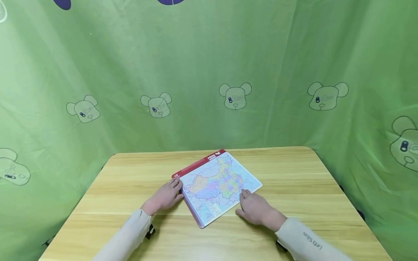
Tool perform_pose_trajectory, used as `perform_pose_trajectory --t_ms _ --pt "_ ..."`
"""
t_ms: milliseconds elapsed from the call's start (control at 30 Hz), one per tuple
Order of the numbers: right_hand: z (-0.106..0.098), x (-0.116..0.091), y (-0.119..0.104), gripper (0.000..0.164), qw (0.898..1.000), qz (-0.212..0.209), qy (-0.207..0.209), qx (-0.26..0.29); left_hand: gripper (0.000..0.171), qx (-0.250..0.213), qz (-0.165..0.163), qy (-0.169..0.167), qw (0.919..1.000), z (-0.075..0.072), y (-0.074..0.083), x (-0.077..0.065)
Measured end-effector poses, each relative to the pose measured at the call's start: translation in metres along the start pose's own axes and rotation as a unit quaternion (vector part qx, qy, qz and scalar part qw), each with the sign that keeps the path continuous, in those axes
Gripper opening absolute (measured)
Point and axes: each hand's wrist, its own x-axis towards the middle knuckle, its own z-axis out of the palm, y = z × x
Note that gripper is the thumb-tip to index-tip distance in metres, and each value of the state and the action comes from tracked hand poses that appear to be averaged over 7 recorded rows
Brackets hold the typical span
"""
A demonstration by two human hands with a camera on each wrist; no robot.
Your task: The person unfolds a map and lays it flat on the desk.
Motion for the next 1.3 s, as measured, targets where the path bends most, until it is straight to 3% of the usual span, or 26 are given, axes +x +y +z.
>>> perform_pose_trajectory --t_ms 233,467,967,1300 --pt "0.001 0.002 -0.018 0.064 1.0 -0.015 -0.022 -0.004 0.06 -0.017 -0.014 0.0 0.9997 0.004 -0.015 0.009" --pt "-0.002 0.002 -0.035 0.063 0.999 -0.022 -0.031 -0.002 0.061 -0.033 -0.039 -0.025 0.9984 0.003 -0.021 0.015" --pt "0.001 0.0 -0.041 0.061 0.999 -0.028 -0.031 -0.001 0.06 -0.034 -0.035 -0.045 0.9978 0.005 -0.022 0.017" --pt "0.0 -0.001 -0.04 0.058 0.999 -0.027 -0.032 0.008 0.052 -0.019 -0.002 -0.032 0.9993 0.005 -0.019 0.017"
